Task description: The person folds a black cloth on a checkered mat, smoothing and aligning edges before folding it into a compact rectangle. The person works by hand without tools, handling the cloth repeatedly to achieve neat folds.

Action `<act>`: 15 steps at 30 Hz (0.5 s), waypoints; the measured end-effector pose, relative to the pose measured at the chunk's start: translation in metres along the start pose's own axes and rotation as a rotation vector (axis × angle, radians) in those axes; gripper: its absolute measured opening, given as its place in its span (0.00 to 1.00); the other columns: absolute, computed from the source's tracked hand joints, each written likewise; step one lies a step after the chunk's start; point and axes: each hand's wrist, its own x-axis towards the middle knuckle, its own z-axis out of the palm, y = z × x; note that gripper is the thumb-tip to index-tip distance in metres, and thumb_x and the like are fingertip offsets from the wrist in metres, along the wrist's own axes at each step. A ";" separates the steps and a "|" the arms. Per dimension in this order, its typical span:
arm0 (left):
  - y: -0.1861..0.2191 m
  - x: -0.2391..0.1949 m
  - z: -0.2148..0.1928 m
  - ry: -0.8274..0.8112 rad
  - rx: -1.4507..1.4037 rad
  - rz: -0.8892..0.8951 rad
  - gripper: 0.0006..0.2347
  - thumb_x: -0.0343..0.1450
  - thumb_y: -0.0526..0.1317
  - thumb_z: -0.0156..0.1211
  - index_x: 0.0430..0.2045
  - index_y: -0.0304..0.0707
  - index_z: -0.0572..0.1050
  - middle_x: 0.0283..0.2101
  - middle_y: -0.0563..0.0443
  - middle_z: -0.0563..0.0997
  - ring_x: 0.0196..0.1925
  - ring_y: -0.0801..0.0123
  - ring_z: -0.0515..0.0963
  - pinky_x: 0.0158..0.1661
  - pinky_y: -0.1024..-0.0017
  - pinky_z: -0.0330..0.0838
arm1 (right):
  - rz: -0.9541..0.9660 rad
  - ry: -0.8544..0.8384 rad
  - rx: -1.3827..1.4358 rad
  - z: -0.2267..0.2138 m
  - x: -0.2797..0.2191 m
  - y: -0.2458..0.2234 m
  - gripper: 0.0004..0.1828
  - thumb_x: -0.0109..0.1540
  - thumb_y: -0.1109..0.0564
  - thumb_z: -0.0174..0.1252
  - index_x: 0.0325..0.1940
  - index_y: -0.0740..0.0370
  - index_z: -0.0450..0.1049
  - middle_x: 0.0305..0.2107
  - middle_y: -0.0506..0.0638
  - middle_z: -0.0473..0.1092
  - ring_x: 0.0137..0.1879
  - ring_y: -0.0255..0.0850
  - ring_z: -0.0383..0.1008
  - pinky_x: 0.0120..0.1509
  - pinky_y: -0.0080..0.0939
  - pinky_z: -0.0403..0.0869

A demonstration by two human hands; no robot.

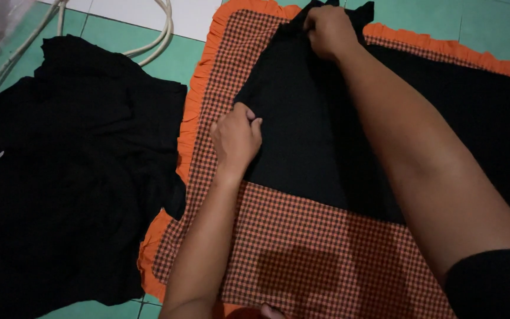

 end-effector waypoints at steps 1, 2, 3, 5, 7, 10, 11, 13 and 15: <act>0.000 0.000 0.002 0.002 0.000 0.000 0.06 0.71 0.42 0.64 0.34 0.44 0.74 0.33 0.49 0.81 0.40 0.52 0.81 0.47 0.49 0.70 | -0.002 0.001 0.000 -0.008 -0.003 -0.007 0.08 0.65 0.66 0.59 0.46 0.60 0.81 0.43 0.58 0.76 0.45 0.55 0.77 0.47 0.53 0.77; -0.001 0.000 0.003 -0.016 0.038 -0.032 0.09 0.71 0.44 0.65 0.39 0.44 0.75 0.38 0.48 0.82 0.44 0.52 0.81 0.49 0.49 0.69 | 0.058 -0.013 0.089 -0.016 -0.007 -0.014 0.08 0.66 0.65 0.59 0.48 0.60 0.79 0.45 0.58 0.75 0.48 0.53 0.76 0.50 0.51 0.76; -0.001 0.001 0.004 -0.033 0.077 -0.063 0.13 0.70 0.45 0.66 0.44 0.44 0.76 0.43 0.47 0.83 0.48 0.51 0.81 0.50 0.48 0.68 | 0.117 -0.026 0.180 -0.024 -0.009 -0.021 0.09 0.67 0.65 0.59 0.51 0.60 0.76 0.47 0.59 0.74 0.52 0.52 0.75 0.53 0.50 0.75; -0.002 0.002 0.006 -0.044 0.078 -0.083 0.13 0.70 0.46 0.66 0.45 0.43 0.77 0.43 0.47 0.84 0.50 0.51 0.81 0.51 0.47 0.68 | 0.074 0.026 0.196 -0.009 -0.006 -0.009 0.08 0.66 0.66 0.60 0.48 0.61 0.77 0.44 0.58 0.75 0.49 0.52 0.76 0.51 0.50 0.75; 0.000 0.002 0.005 -0.057 0.076 -0.103 0.13 0.70 0.46 0.66 0.45 0.43 0.78 0.44 0.46 0.84 0.51 0.50 0.80 0.51 0.47 0.68 | 0.031 0.075 0.210 -0.002 -0.006 -0.005 0.07 0.65 0.67 0.62 0.46 0.61 0.77 0.42 0.58 0.76 0.47 0.52 0.76 0.50 0.50 0.75; 0.006 0.002 0.000 -0.071 0.076 -0.120 0.10 0.70 0.45 0.64 0.41 0.42 0.78 0.42 0.46 0.84 0.49 0.50 0.80 0.51 0.47 0.68 | 0.060 0.080 0.208 -0.015 -0.010 -0.021 0.08 0.65 0.67 0.60 0.46 0.62 0.76 0.43 0.59 0.74 0.47 0.52 0.75 0.49 0.49 0.75; 0.007 0.002 -0.001 -0.085 0.071 -0.140 0.10 0.70 0.44 0.64 0.41 0.42 0.78 0.42 0.46 0.84 0.50 0.49 0.80 0.52 0.46 0.68 | 0.106 0.016 0.243 -0.026 -0.012 -0.033 0.11 0.65 0.67 0.59 0.53 0.63 0.74 0.48 0.61 0.72 0.53 0.54 0.74 0.54 0.50 0.74; 0.007 0.000 0.001 -0.102 0.065 -0.159 0.10 0.70 0.44 0.63 0.40 0.41 0.78 0.42 0.46 0.84 0.51 0.49 0.79 0.53 0.45 0.67 | 0.154 -0.050 0.279 -0.038 -0.014 -0.042 0.16 0.66 0.66 0.58 0.59 0.65 0.71 0.54 0.62 0.71 0.59 0.56 0.73 0.59 0.51 0.74; 0.005 -0.002 0.009 0.002 0.118 -0.102 0.10 0.70 0.43 0.62 0.41 0.41 0.77 0.41 0.45 0.83 0.48 0.49 0.79 0.49 0.48 0.68 | 0.074 0.017 0.136 -0.041 -0.013 -0.037 0.22 0.66 0.63 0.63 0.65 0.63 0.70 0.57 0.63 0.65 0.62 0.57 0.68 0.62 0.54 0.69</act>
